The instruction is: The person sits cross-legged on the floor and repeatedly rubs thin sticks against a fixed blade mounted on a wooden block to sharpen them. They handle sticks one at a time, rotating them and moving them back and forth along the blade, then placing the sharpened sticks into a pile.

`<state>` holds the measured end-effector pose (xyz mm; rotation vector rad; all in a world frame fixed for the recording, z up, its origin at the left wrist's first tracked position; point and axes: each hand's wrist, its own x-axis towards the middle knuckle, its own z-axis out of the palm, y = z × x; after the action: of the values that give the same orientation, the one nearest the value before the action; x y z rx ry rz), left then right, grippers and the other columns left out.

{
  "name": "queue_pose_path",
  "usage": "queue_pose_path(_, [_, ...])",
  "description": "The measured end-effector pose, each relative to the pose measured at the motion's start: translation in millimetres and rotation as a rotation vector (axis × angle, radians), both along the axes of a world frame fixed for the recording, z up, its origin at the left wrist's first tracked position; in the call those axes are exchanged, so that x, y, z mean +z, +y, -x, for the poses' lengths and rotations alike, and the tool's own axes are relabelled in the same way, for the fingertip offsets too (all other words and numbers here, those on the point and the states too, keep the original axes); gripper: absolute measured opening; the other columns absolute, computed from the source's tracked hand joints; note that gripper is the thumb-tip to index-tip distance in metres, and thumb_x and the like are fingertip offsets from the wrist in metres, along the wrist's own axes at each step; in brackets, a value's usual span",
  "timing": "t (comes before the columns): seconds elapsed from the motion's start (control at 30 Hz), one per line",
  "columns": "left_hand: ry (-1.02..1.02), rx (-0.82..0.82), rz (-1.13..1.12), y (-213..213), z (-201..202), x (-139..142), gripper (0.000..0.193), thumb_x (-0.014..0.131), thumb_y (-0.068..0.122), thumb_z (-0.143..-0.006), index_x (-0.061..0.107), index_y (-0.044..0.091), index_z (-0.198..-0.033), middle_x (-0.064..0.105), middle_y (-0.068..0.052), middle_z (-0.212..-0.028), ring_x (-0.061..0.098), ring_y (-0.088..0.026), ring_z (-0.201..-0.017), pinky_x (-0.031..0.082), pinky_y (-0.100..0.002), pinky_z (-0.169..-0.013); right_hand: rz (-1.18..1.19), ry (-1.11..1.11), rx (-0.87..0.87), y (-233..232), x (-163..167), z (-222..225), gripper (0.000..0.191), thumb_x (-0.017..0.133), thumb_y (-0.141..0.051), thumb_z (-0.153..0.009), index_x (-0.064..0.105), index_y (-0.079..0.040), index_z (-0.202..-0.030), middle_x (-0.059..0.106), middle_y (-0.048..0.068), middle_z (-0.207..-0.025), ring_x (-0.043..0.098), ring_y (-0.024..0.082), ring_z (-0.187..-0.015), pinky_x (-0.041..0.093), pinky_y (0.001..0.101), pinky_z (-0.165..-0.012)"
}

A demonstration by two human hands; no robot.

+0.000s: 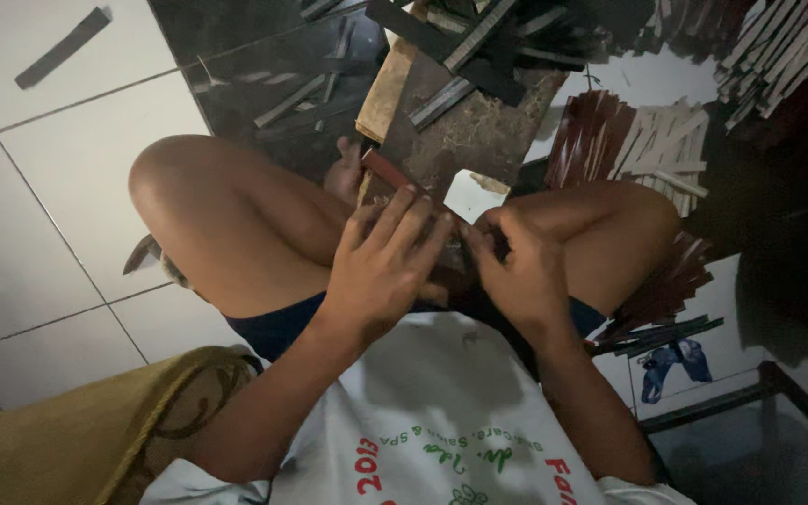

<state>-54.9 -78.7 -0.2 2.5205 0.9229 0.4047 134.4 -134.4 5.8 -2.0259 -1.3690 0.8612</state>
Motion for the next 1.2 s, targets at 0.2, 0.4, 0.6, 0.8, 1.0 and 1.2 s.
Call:
queue_pose_path(0.2, [0.168, -0.022, -0.153, -4.0, -1.6, -5.4, 0.053, 0.067, 0.026, -0.091, 0.062, 0.009, -0.141, 0.056, -0.008, -0.143, 0.048, -0.023, -0.141, 0.039, -0.042, -0.112, -0.009, 0.078, 0.056, -14.9, -2.6, -18.2, 0.015, 0.070, -0.012, -0.098, 0.068, 0.000, -0.105, 0.073, 0.012, -0.090, 0.070, 0.015, -0.078, 0.054, 0.0301, -0.065])
queue_pose_path(0.4, [0.094, -0.046, -0.088, -8.2, -7.3, -8.0, 0.051, 0.060, 0.033, -0.096, 0.061, 0.007, -0.140, 0.058, -0.016, -0.140, 0.051, -0.029, -0.139, 0.041, -0.043, -0.109, -0.012, 0.164, -0.003, -21.7, -9.4, -21.6, 0.013, 0.070, -0.010, -0.098, 0.069, 0.000, -0.106, 0.076, 0.009, -0.092, 0.070, 0.013, -0.082, 0.056, 0.0280, -0.069])
queue_pose_path(0.6, [0.088, -0.017, -0.100, -11.7, -12.3, -0.4, 0.045, 0.067, 0.035, -0.092, 0.066, 0.022, -0.135, 0.058, -0.018, -0.138, 0.052, -0.031, -0.137, 0.041, -0.046, -0.104, 0.116, 0.195, -0.041, -24.3, -12.6, -23.6, 0.015, 0.070, -0.013, -0.097, 0.068, -0.001, -0.106, 0.077, 0.008, -0.093, 0.073, 0.010, -0.081, 0.058, 0.0260, -0.066])
queue_pose_path(0.8, [0.094, 0.036, -0.125, -16.3, -12.5, 5.9, 0.044, 0.071, 0.034, -0.088, 0.070, 0.023, -0.131, 0.057, -0.014, -0.139, 0.054, -0.027, -0.137, 0.042, -0.046, -0.102, 0.035, 0.227, -0.065, -32.3, -28.9, -35.9, 0.023, 0.067, -0.012, -0.098, 0.061, 0.000, -0.117, 0.074, 0.010, -0.103, 0.070, 0.014, -0.093, 0.057, 0.0282, -0.077])
queue_pose_path(1.0, [0.050, 0.014, -0.001, -5.0, -13.2, -1.1, 0.056, 0.076, 0.044, -0.079, 0.071, 0.018, -0.128, 0.062, -0.010, -0.125, 0.060, -0.024, -0.119, 0.041, -0.052, -0.097, 0.216, 0.347, -0.098, -29.5, -54.2, -31.2, 0.025, 0.070, -0.016, -0.099, 0.058, 0.000, -0.113, 0.067, 0.010, -0.099, 0.065, 0.015, -0.090, 0.056, 0.0288, -0.077])
queue_pose_path(1.2, [0.000, 0.022, -0.084, -0.4, -6.8, -3.8, 0.046, 0.075, 0.031, -0.083, 0.071, 0.012, -0.125, 0.067, -0.004, -0.127, 0.061, -0.020, -0.128, 0.040, -0.045, -0.094, -0.039, 0.332, -0.059, -28.0, -43.7, -21.6, 0.027, 0.070, -0.016, -0.100, 0.055, 0.002, -0.112, 0.066, 0.013, -0.096, 0.062, 0.017, -0.087, 0.054, 0.0338, -0.077])
